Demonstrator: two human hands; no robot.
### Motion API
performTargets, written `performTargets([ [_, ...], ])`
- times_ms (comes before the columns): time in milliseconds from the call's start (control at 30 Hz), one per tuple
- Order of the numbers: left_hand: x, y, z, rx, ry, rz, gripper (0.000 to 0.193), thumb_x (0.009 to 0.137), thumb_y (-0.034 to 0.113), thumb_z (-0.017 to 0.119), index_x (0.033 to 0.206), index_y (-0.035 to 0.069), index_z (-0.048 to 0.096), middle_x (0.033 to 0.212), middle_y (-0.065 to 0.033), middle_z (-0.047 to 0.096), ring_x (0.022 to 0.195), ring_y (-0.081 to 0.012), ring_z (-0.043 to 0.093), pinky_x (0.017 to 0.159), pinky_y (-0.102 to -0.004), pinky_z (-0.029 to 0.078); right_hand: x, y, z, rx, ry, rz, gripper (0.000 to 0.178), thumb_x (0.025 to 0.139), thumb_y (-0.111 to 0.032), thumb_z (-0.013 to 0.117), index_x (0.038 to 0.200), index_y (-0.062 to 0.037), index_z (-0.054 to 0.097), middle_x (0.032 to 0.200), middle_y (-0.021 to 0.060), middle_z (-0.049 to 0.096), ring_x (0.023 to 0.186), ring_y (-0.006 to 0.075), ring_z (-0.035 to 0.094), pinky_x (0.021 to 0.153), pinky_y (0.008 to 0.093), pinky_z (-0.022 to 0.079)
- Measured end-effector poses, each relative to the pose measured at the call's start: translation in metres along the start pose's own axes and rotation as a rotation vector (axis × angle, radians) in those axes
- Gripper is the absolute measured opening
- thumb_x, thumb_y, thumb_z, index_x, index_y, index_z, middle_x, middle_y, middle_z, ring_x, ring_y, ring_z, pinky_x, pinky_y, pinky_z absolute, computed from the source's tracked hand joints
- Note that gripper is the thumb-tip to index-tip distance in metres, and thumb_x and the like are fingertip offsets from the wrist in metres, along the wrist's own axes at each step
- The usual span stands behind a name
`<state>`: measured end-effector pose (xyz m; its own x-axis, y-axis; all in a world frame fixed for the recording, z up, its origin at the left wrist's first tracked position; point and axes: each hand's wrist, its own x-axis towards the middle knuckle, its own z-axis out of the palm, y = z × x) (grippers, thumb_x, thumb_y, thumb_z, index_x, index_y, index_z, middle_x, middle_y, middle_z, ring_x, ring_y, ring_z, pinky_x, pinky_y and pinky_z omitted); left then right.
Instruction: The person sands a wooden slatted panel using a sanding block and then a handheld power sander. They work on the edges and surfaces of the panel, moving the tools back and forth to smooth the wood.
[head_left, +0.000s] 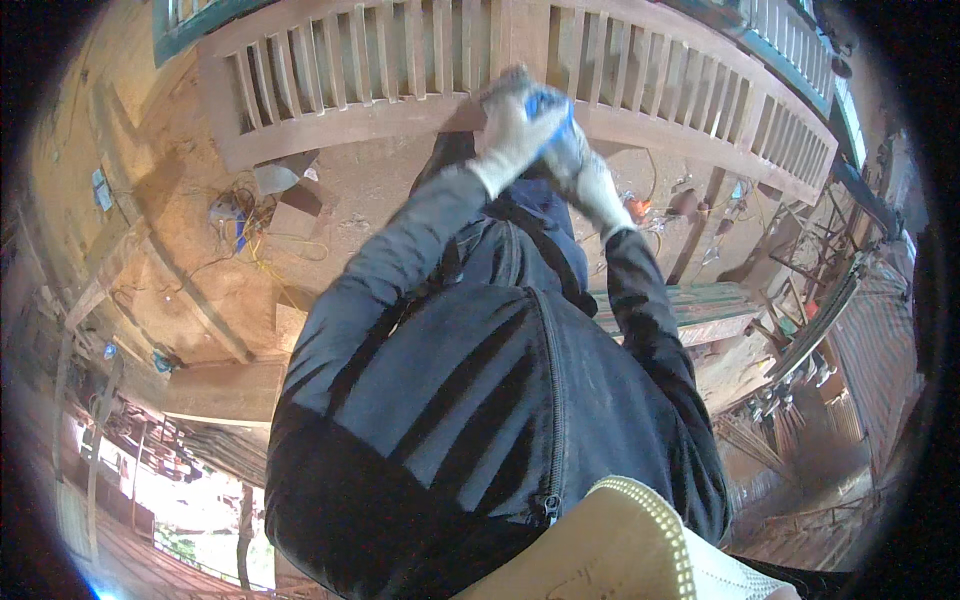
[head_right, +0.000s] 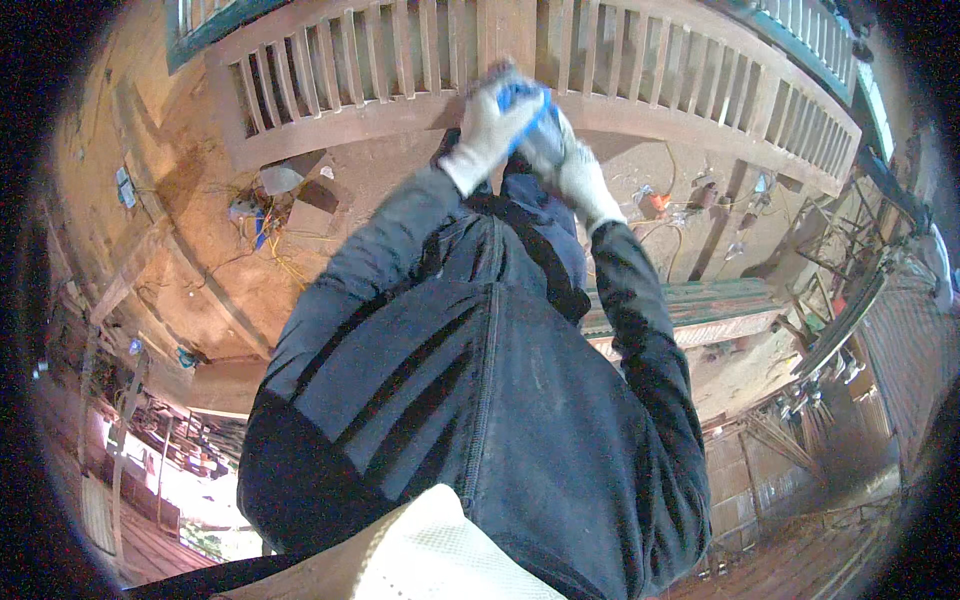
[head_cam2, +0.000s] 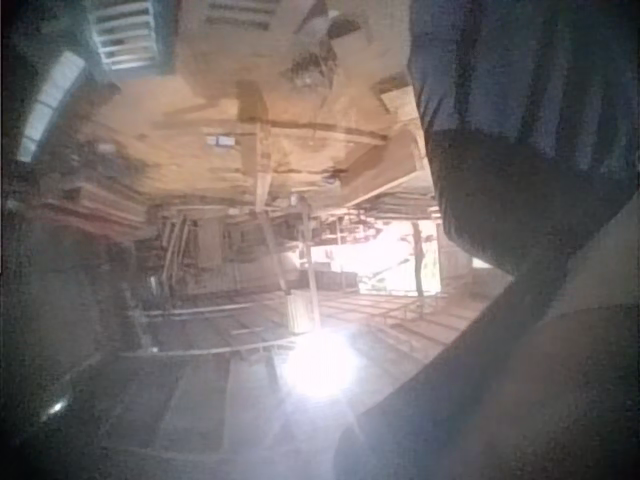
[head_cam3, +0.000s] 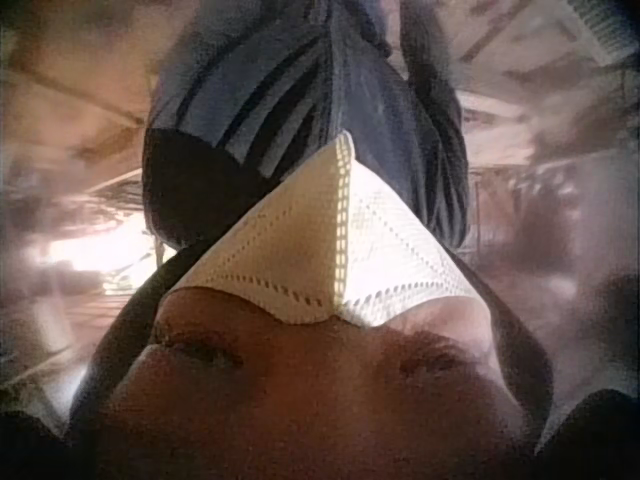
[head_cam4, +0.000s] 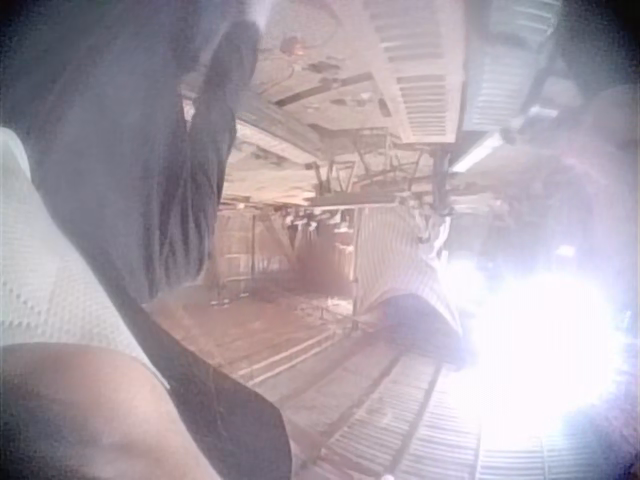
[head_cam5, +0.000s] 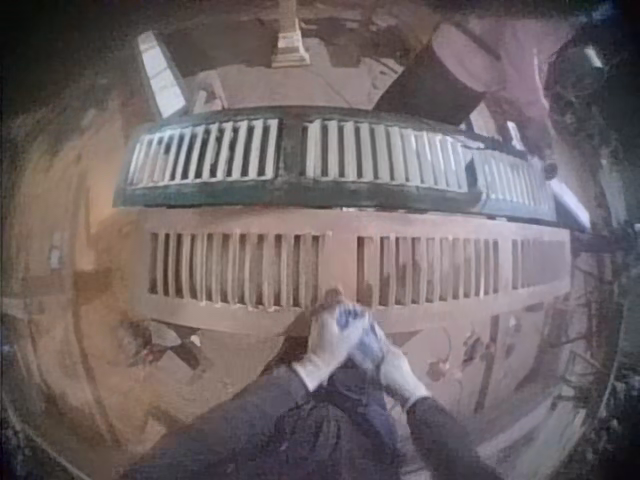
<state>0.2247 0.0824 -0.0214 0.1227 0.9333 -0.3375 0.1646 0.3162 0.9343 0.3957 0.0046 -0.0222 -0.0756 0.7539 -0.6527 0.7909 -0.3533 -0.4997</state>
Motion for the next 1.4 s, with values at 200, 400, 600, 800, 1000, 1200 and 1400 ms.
performTargets([
  [200, -0.038, -0.003, -0.004, -0.028, -0.028, -0.186, 0.017, 0.082, 0.016, 0.075, 0.095, 0.005, 0.074, 0.088, -0.0059, 0.074, 0.081, -0.0132, 0.069, 0.079, -0.0304, 0.053, -0.032, -0.023, 0.006, 0.09, 0.003, 0.021, 0.082, 0.08, -0.035, 0.074, 0.148, -0.0125, 0.034, 0.115, 0.0276, 0.065, 0.11, 0.0447, 0.06, 0.092, 0.047, 0.05],
  [400, 0.096, 0.029, -0.035, -0.216, -0.139, -0.126, 0.035, 0.08, 0.033, 0.075, 0.097, 0.002, 0.073, 0.089, -0.0106, 0.073, 0.079, -0.018, 0.068, 0.075, -0.0333, 0.052, 0.079, -0.046, -0.016, 0.163, 0.272, -0.207, 0.084, 0.078, -0.041, 0.071, 0.146, -0.0046, 0.035, 0.113, 0.0285, 0.065, 0.108, 0.0434, 0.062, 0.092, 0.0451, 0.049],
  [600, 0.14, 0.061, -0.021, 0.208, 0.222, 0.259, 0.051, 0.083, 0.036, 0.073, 0.113, -0.002, 0.059, 0.107, -0.019, 0.067, 0.102, -0.0332, 0.063, 0.092, -0.0407, 0.048, 0.12, -0.119, -0.041, 0.592, 0.425, -0.012, 0.08, 0.077, -0.033, 0.07, 0.138, 0.0044, 0.035, 0.115, 0.0303, 0.063, 0.108, 0.0456, 0.061, 0.094, 0.0473, 0.048],
  [800, 0.036, 0.06, -0.03, 0.405, -0.338, 0.057, 0.107, 0.072, 0.036, 0.085, 0.149, -0.005, 0.024, 0.148, -0.0269, 0.039, 0.136, -0.0319, 0.043, 0.109, -0.0393, 0.037, 0.035, -0.109, 0.033, 0.633, 0.084, 0.077, 0.059, 0.084, -0.034, 0.062, 0.125, 0.0056, 0.047, 0.125, 0.0323, 0.055, 0.112, 0.0411, 0.059, 0.092, 0.0481, 0.049],
  [1000, 0.024, 0.035, -0.092, 0.76, -0.565, 0.2, 0.097, 0.073, 0.015, 0.077, 0.154, 0.015, 0.024, 0.136, -0.0212, 0.056, 0.122, -0.0374, 0.056, 0.099, -0.0425, 0.047, -0.058, -0.065, 0.029, 0.185, 0.295, -0.26, 0.085, 0.085, -0.043, 0.065, 0.149, -0.0018, 0.026, 0.122, 0.022, 0.051, 0.107, 0.0384, 0.055, 0.087, 0.0478, 0.048],
  [1200, 0.013, 0.049, -0.077, 1.106, -0.478, 0.008, 0.1, 0.071, 0.024, 0.078, 0.154, 0.026, 0.023, 0.108, -0.0237, 0.069, 0.1, -0.0414, 0.067, 0.087, -0.0463, 0.053, -0.058, -0.019, -0.036, 0.157, 0.605, -0.433, 0.087, 0.072, -0.025, 0.079, 0.146, -0.009, 0.036, 0.132, 0.0197, 0.047, 0.121, 0.0402, 0.048, 0.097, 0.0499, 0.044],
  [1400, 0.014, 0.061, 0.055, 1.105, -0.555, 0.058, 0.093, 0.075, 0.038, 0.077, 0.153, 0.023, 0.028, 0.11, -0.0243, 0.067, 0.102, -0.0416, 0.065, 0.087, -0.0493, 0.052, -0.042, 0.051, -0.097, 0.032, 0.738, -0.682, 0.079, 0.058, -0.029, 0.084, 0.131, -0.0188, 0.054, 0.133, 0.0159, 0.047, 0.124, 0.0418, 0.046, 0.102, 0.0534, 0.042],
])
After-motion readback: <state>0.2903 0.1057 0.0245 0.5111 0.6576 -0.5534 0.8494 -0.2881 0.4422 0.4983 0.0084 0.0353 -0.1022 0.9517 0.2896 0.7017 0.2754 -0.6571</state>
